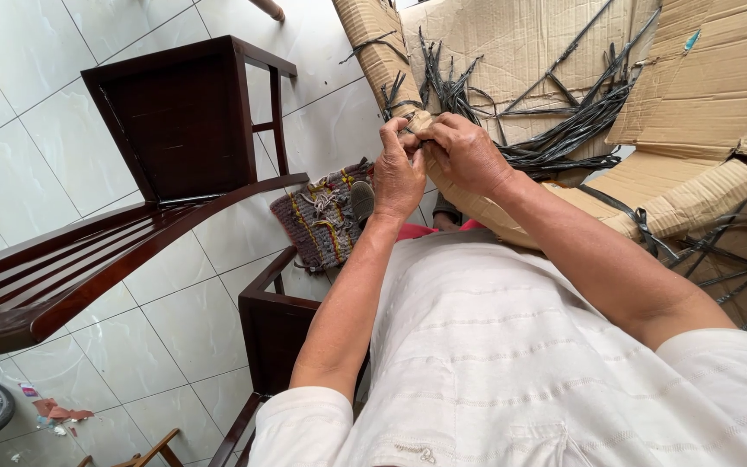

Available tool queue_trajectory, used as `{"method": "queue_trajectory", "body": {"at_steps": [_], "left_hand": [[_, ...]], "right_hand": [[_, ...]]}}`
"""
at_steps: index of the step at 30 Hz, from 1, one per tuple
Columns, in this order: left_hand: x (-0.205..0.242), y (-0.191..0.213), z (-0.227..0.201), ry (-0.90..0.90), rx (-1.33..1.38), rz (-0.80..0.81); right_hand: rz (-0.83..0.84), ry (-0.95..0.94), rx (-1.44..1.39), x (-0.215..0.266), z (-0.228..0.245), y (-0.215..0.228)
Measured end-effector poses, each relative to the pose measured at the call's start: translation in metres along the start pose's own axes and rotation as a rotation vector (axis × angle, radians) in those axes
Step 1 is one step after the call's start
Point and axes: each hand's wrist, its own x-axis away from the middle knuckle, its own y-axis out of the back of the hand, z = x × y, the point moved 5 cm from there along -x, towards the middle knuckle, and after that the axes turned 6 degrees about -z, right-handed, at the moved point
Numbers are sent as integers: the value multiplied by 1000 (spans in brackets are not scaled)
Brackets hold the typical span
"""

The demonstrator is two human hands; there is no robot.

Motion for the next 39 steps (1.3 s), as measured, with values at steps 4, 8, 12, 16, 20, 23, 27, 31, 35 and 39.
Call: {"method": "queue_trajectory", "body": {"at_steps": [4, 8, 12, 16, 20, 23, 27, 31, 35, 39], "left_hand": [[-1, -5, 6, -20, -62, 5], [1, -7, 3, -129, -271, -20], [1, -11, 12, -180, -275, -63], [2, -12, 24, -222, -347, -68], [14, -5, 8, -298, -371, -185], [17, -5, 5, -380, -433, -242], [17, -11, 7, -472, -594, -276], [17, -16, 14, -501, -636, -284], [18, -12, 10, -480, -625, -259], [25, -9, 23, -429, -594, -209]], "right_hand": [[29, 66, 114, -5, 1, -1], [145, 98, 148, -7, -5, -4], [302, -89, -129, -14, -27, -14], [412, -242, -238, -19, -29, -11], [427, -354, -296, -16, -40, -16], [428, -399, -309, -16, -46, -18], [423, -453, -326, -10, -55, -25], [410, -460, -318, -12, -49, -24], [341, -431, -153, -9, -62, -25], [259, -397, -27, -1, -83, -24]]}}
